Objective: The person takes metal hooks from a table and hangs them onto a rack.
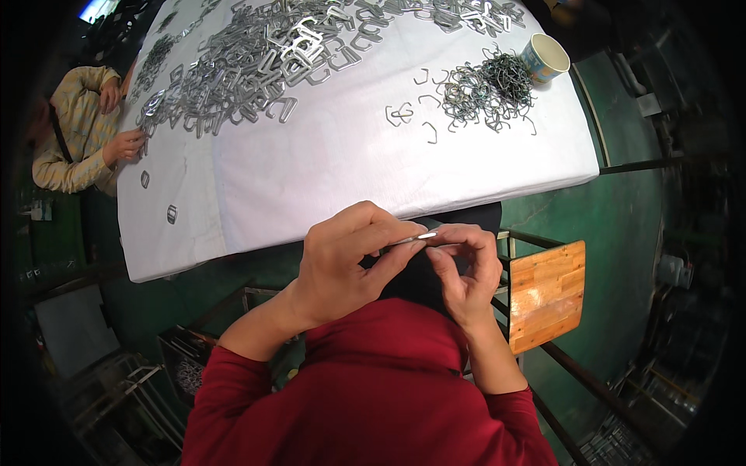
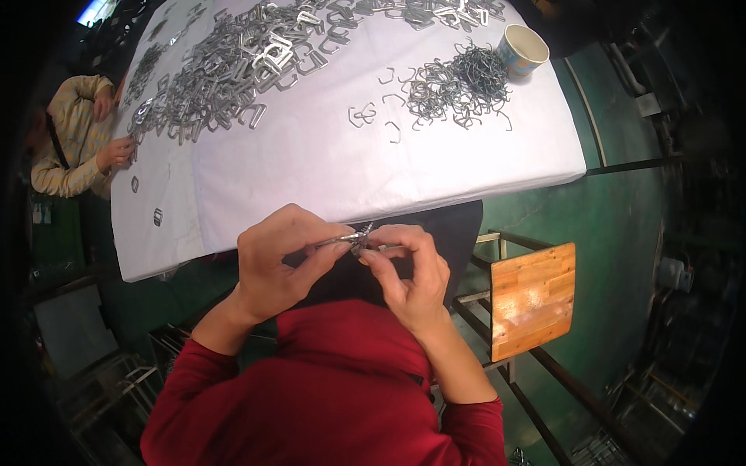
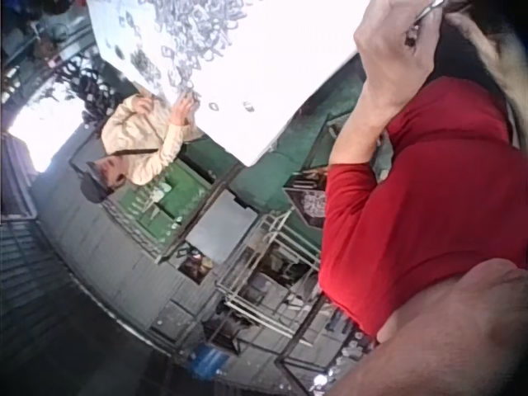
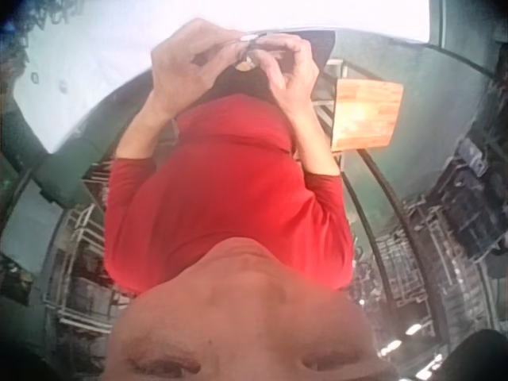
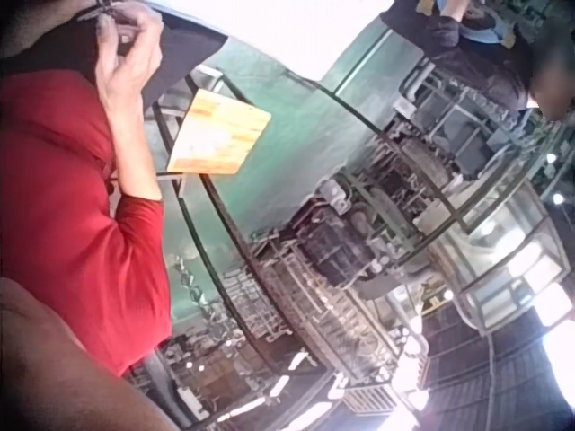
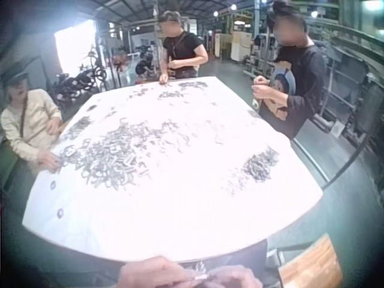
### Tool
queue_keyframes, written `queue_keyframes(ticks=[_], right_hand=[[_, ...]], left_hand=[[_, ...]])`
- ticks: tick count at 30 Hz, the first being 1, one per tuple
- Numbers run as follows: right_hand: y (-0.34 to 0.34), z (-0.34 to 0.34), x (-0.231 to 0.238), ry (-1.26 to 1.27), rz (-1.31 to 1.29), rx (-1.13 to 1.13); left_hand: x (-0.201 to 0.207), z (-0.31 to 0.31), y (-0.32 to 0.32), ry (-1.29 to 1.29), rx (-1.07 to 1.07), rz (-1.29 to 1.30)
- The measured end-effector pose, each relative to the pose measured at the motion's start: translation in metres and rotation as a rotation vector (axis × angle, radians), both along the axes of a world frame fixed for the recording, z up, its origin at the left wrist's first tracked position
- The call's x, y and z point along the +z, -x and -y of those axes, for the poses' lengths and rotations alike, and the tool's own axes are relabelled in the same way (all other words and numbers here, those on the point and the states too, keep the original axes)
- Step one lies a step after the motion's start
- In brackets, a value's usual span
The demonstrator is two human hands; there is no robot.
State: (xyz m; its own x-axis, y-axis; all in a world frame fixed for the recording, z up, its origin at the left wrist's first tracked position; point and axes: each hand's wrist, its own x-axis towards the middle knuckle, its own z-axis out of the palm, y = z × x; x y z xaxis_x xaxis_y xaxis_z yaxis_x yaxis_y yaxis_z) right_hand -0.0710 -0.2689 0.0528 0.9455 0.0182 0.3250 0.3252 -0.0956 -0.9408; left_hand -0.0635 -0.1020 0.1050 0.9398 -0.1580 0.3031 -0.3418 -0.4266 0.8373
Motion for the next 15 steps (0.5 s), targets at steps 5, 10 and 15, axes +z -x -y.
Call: queue_keyframes(ticks=[5,10,15], right_hand=[[-0.074,0.012,-0.020,0.387,-0.173,-0.024],[-0.182,-0.005,-0.047,0.782,0.066,0.093],[-0.233,-0.027,-0.049,1.182,0.196,0.408]], left_hand=[[-0.003,-0.003,0.007,0.034,0.012,-0.063],[-0.007,0.000,0.008,0.030,-0.028,-0.015],[-0.013,-0.004,0.010,0.072,-0.014,-0.026]])
